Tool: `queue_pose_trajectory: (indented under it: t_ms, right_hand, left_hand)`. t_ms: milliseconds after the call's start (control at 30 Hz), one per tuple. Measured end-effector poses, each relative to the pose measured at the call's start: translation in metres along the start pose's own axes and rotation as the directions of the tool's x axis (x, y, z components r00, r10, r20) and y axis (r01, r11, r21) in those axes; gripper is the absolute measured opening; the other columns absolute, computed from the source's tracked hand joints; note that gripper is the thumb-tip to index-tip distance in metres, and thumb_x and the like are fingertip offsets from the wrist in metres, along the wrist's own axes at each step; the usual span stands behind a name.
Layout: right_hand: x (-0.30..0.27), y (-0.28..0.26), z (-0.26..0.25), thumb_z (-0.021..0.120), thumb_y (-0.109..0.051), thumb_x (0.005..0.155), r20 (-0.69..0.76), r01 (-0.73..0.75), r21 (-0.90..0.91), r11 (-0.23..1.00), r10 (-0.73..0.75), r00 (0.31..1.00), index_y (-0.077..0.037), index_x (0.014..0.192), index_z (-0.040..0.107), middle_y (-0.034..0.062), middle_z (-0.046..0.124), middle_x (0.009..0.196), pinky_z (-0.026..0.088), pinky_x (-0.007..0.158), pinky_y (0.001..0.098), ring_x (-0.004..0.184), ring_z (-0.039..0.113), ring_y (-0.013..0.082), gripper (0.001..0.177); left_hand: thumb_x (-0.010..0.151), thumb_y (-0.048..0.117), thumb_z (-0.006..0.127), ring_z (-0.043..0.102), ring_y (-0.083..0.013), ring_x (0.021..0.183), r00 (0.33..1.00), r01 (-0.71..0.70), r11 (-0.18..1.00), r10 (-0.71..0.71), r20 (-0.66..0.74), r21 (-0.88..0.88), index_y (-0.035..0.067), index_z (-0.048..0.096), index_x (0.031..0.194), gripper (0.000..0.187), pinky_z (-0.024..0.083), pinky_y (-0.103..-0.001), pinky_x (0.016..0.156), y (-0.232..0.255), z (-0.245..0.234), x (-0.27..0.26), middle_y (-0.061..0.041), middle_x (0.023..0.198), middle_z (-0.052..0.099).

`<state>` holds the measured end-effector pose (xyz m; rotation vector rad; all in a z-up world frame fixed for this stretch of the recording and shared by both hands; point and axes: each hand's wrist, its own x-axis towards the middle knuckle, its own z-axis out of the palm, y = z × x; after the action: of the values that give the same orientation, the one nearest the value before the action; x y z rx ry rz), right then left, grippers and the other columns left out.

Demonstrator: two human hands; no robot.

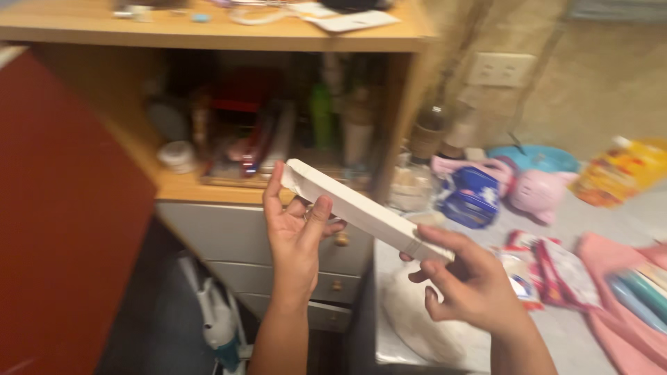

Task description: The person hangs a pink towel on a rack, then moves to the bathroom and organizes toiletries on the sink counter. They open a cabinet and place toothpaste, toothbrushes, wipes, and other personal care items into the cabinet, arranging them on the shelf.

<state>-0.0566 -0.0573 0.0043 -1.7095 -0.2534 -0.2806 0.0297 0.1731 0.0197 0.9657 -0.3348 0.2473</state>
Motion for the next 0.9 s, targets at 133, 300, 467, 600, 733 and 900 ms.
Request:
queue_pose_trajectory:
  t_ms: [133, 300, 467, 600, 733, 900]
  right_hand:
    - [0.006, 0.001, 0.055, 0.066, 0.0, 0.091, 0.0, 0.262, -0.078, 0.962, -0.263, 0.965, 0.001, 0.136, 0.057, 0.0167, 0.067, 0.121, 0.067, 0.073, 0.0335, 0.104, 0.074, 0.0215, 0.045]
    - [0.025, -0.002, 0.1, 0.064, -0.003, 0.095, -0.211, 0.058, 0.117, 0.991, -0.032, 0.977, 0.001, 0.135, 0.055, 0.0155, 0.073, 0.104, 0.06, 0.057, 0.0304, 0.09, 0.073, 0.0186, 0.041]
    - [0.047, -0.035, 0.12, 0.065, -0.005, 0.096, -0.231, 0.117, -0.186, 0.975, -0.16, 0.96, -0.002, 0.14, 0.054, 0.0137, 0.067, 0.124, 0.057, 0.057, 0.0296, 0.08, 0.071, 0.0155, 0.045]
    - [0.073, -0.066, 0.134, 0.067, -0.005, 0.092, -0.041, 0.169, -0.496, 0.852, -0.218, 0.975, -0.005, 0.138, 0.056, 0.0088, 0.063, 0.15, 0.061, 0.061, 0.0307, 0.072, 0.078, 0.0137, 0.047]
    - [0.101, -0.08, 0.158, 0.07, -0.003, 0.088, 0.117, 0.376, -0.685, 0.624, -0.415, 0.902, -0.007, 0.129, 0.061, 0.0164, 0.065, 0.139, 0.06, 0.07, 0.0359, 0.082, 0.075, 0.0209, 0.042]
    - [0.13, -0.073, 0.183, 0.07, 0.002, 0.07, 0.428, 0.546, -0.825, 0.145, -0.469, 0.772, -0.001, 0.123, 0.063, 0.0182, 0.068, 0.131, 0.058, 0.08, 0.0408, 0.091, 0.069, 0.034, 0.054]
  left_hand:
    - [0.099, 0.01, 0.064, 0.07, -0.0148, 0.103, 1.0, 0.002, 0.995, -0.002, 0.003, 0.105, 0.006, 0.039, 0.155, 0.061, 0.062, -0.028, 0.074, 0.011, -0.037, 0.012, -0.014, 0.126, 0.067]
    - [0.101, 0.015, 0.064, 0.066, -0.0116, 0.093, 0.997, -0.066, 0.942, 0.047, 0.064, 0.329, 0.009, 0.054, 0.148, 0.049, 0.057, -0.026, 0.076, 0.015, -0.064, 0.03, -0.01, 0.124, 0.067]
    - [0.089, 0.021, 0.075, 0.067, -0.03, 0.1, 0.785, -0.405, 0.124, 0.554, 0.275, 0.906, 0.016, 0.063, 0.133, 0.046, 0.055, -0.042, 0.083, 0.032, -0.101, 0.069, -0.011, 0.118, 0.063]
    - [0.087, 0.02, 0.073, 0.068, -0.0375, 0.093, 0.892, -0.289, 0.118, 0.394, 0.222, 0.95, 0.014, 0.071, 0.117, 0.031, 0.055, -0.048, 0.076, 0.027, -0.117, 0.107, -0.013, 0.103, 0.067]
    - [0.084, 0.014, 0.071, 0.069, -0.0388, 0.088, 0.916, -0.221, 0.151, 0.371, 0.152, 0.964, 0.01, 0.073, 0.107, 0.023, 0.056, -0.049, 0.074, 0.015, -0.129, 0.124, -0.013, 0.099, 0.069]
    - [0.083, 0.013, 0.072, 0.069, -0.0398, 0.083, 0.895, -0.254, 0.147, 0.41, 0.175, 0.956, 0.008, 0.074, 0.106, 0.024, 0.057, -0.049, 0.073, 0.015, -0.139, 0.131, -0.015, 0.096, 0.069]
